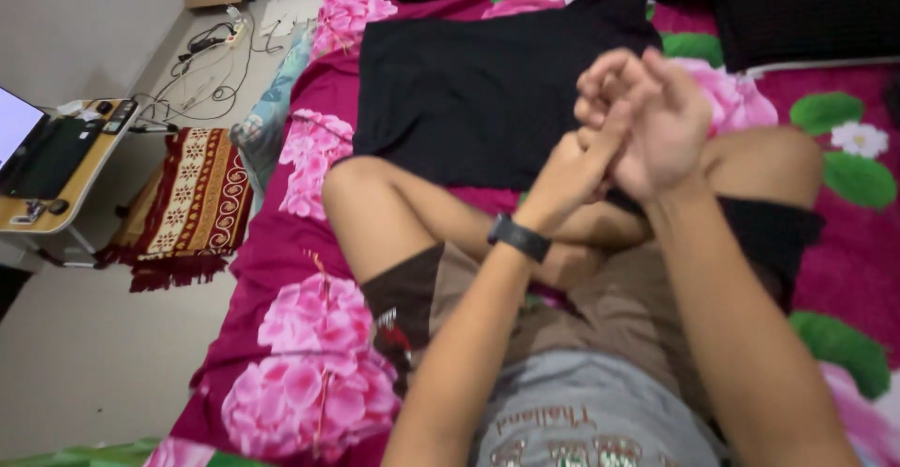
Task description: Folding black t-shirts while sitting cross-legged on a bed.
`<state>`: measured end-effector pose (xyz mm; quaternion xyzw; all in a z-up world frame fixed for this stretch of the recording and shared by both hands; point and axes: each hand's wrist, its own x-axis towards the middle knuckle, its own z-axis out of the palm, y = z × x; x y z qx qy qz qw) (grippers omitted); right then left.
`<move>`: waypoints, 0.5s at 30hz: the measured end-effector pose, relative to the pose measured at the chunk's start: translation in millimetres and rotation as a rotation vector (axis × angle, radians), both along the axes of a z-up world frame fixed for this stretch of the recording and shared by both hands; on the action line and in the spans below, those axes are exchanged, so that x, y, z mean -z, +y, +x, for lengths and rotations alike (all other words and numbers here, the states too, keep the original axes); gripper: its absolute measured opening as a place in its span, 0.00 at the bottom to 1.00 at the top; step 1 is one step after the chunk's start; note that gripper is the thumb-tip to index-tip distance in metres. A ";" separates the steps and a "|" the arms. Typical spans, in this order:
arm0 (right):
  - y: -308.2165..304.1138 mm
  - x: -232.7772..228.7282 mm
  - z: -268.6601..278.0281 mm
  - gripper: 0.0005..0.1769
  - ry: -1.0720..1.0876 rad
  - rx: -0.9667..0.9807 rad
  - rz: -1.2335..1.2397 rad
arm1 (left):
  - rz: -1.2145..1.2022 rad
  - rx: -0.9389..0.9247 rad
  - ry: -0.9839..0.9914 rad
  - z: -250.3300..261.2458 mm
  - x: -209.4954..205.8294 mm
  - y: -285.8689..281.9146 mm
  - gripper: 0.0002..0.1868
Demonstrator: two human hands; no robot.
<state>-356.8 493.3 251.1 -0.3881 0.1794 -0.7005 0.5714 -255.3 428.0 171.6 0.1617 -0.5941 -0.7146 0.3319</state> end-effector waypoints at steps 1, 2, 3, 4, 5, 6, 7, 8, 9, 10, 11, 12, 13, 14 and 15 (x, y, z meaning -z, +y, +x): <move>-7.6 10.1 0.8 0.25 0.005 -0.002 0.002 | 0.002 -0.002 0.005 -4.0 5.1 -0.3 0.34; -18.8 16.9 -0.2 0.25 -0.006 0.035 -0.017 | 0.084 -0.072 0.061 -10.3 6.8 -5.2 0.28; -29.8 23.2 -1.4 0.25 -0.018 0.073 -0.036 | 0.166 -0.140 0.117 -16.6 8.0 -9.9 0.23; -34.6 26.1 -2.3 0.25 -0.006 0.071 -0.053 | 0.150 -0.139 0.131 -17.0 9.5 -14.7 0.23; -39.4 29.3 -3.4 0.24 -0.066 0.084 -0.005 | 0.191 -0.101 0.123 -17.5 11.4 -19.4 0.21; -44.0 34.2 -3.9 0.24 -0.128 0.096 0.044 | 0.232 -0.063 0.111 -17.3 14.8 -23.8 0.20; -49.4 31.6 -5.1 0.24 -0.119 0.094 0.029 | 0.218 -0.062 0.121 -19.3 28.4 -32.4 0.20; -52.4 30.9 -6.0 0.24 -0.160 0.085 0.059 | 0.240 0.004 0.112 -21.1 44.0 -38.8 0.22; -55.4 31.3 -7.0 0.24 -0.201 0.075 0.089 | 0.261 0.071 0.103 -23.3 60.6 -45.5 0.25; -62.1 33.7 -9.6 0.24 -0.198 0.074 0.087 | 0.258 0.071 0.107 -18.2 42.2 -45.7 0.25; -68.6 36.9 -12.3 0.24 -0.292 0.062 0.094 | 0.535 0.109 0.233 -13.1 24.8 -45.4 0.20; -73.4 41.9 -13.3 0.24 -0.389 0.048 0.104 | 0.817 0.143 0.356 -5.9 9.0 -43.1 0.16; -79.9 39.2 -14.8 0.24 -0.389 0.047 0.105 | 0.817 0.141 0.356 -5.9 5.9 -51.7 0.16; -82.4 38.0 -15.8 0.24 -0.402 -0.026 0.111 | 0.730 0.156 0.339 -5.3 4.4 -56.2 0.14; -84.6 37.2 -16.8 0.25 -0.415 -0.098 0.115 | 0.644 0.171 0.321 -4.8 3.3 -60.4 0.13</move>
